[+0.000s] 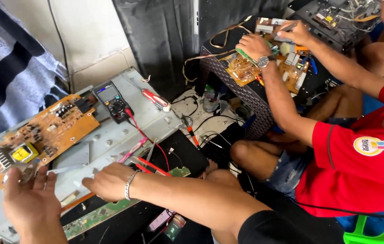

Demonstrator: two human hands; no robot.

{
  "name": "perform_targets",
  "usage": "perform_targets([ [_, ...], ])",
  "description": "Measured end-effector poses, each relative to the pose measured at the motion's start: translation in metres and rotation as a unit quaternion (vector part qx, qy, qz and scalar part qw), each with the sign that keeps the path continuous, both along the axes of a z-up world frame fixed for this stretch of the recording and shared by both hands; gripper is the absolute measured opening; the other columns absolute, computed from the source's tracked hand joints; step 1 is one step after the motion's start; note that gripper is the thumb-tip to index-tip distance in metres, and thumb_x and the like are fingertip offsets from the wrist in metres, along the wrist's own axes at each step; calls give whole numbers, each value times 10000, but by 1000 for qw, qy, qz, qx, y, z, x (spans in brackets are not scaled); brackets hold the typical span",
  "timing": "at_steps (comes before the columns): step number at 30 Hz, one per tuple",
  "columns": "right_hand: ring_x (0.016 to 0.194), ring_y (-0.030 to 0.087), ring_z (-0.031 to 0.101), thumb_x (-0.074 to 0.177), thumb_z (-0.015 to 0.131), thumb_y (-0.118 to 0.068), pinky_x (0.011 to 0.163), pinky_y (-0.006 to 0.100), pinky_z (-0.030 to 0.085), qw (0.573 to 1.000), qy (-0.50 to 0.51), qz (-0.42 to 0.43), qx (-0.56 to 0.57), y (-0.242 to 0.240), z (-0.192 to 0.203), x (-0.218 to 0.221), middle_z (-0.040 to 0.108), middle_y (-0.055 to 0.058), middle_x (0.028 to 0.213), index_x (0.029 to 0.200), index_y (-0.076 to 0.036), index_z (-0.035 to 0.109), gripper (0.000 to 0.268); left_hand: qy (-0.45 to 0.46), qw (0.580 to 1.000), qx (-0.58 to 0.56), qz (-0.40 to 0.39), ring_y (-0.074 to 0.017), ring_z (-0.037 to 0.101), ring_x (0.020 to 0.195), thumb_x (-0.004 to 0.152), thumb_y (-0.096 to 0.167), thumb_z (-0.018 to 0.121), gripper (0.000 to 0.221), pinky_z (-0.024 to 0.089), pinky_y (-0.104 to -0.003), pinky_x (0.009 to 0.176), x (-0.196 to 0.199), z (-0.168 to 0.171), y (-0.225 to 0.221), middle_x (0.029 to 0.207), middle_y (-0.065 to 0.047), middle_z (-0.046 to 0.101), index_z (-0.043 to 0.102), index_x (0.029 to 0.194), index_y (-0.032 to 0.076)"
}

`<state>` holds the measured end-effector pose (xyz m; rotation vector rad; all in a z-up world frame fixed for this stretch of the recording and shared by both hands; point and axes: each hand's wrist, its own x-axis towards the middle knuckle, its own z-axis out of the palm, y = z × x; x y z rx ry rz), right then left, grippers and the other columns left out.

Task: Diagnosing and cleaning a television circuit board using a multimeter and a brush.

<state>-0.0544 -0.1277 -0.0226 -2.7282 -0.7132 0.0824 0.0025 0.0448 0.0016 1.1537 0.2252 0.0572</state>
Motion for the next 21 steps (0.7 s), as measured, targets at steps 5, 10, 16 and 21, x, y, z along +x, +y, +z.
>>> perform_targets([
  [5,358,198,568,877,615,-30,312,336,395,984,-139,-44,98,-20,13,24,659,105,575,1067,17,508,223,-104,992,35,66,-79,621,1107,1062,409,487,222,505,-290,1073,-17,29,6,1164,48,597,581,1130,219],
  [10,515,231,691,917,637,-70,444,348,475,994,-67,-6,86,-19,-16,19,694,42,636,1040,-70,582,135,-77,994,59,42,-91,638,1100,1089,374,457,256,504,-296,1050,-24,31,-1,1215,54,582,568,1248,206],
  [16,563,299,669,925,626,-118,486,406,509,984,-92,-62,139,-18,10,7,730,153,778,1004,-40,599,114,28,995,97,-24,-157,666,1141,1120,349,354,351,523,-389,1051,-17,18,-18,1207,-37,615,517,1313,106],
  [21,573,219,657,892,707,-304,424,297,497,974,-43,-82,208,-23,15,13,684,113,881,1436,-125,259,727,40,972,211,-97,-211,639,1042,1132,223,470,318,510,-339,869,-34,20,-44,1177,-131,632,519,1295,-45],
])
